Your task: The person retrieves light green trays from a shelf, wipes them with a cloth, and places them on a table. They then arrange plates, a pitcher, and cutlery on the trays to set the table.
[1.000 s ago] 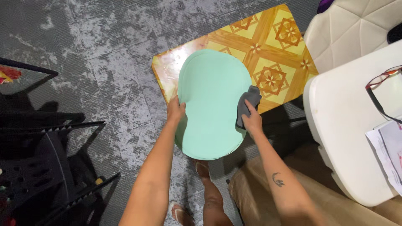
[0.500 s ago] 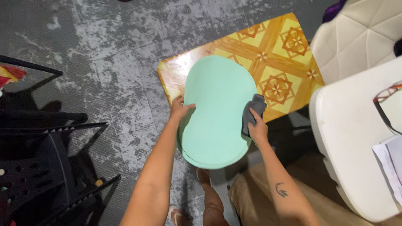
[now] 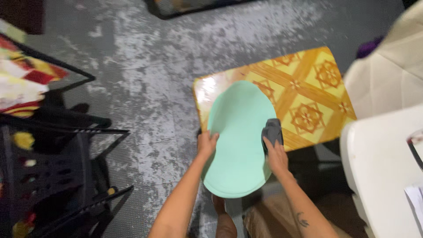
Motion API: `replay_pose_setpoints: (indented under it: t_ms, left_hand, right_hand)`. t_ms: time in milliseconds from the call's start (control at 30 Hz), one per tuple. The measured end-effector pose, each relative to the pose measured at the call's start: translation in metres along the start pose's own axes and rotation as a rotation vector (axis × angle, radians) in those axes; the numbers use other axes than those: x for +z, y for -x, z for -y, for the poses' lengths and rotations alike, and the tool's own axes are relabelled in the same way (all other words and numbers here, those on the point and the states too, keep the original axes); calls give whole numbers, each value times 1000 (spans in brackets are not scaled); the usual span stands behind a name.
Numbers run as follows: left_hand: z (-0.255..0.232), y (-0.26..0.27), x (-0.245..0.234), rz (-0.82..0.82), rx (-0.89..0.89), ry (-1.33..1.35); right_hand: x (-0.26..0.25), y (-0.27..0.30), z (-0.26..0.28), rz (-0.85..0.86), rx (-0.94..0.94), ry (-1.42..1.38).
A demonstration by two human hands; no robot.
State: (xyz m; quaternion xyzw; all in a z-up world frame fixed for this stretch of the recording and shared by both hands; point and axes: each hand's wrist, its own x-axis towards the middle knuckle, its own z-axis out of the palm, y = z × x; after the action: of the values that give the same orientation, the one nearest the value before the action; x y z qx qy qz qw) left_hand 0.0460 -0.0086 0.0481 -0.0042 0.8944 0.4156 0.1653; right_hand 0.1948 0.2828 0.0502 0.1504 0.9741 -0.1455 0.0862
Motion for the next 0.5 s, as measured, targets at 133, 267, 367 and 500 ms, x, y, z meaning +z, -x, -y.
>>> replay_pose_setpoints:
  t_ms: [133, 267, 367, 500]
  left_hand:
    - [-22, 30, -71, -103, 107, 11]
    - [-35, 65, -150, -274, 168, 4]
    - [-36, 93, -203, -363, 134, 68]
    - [-30, 132, -262, -468, 82, -9]
  right_hand:
    - [-15, -18, -9, 150, -8, 143]
    - [-42, -31, -7, 144, 147, -2]
    - [-53, -40, 21, 142, 154, 36]
    - [-57, -25, 64, 12, 138, 284]
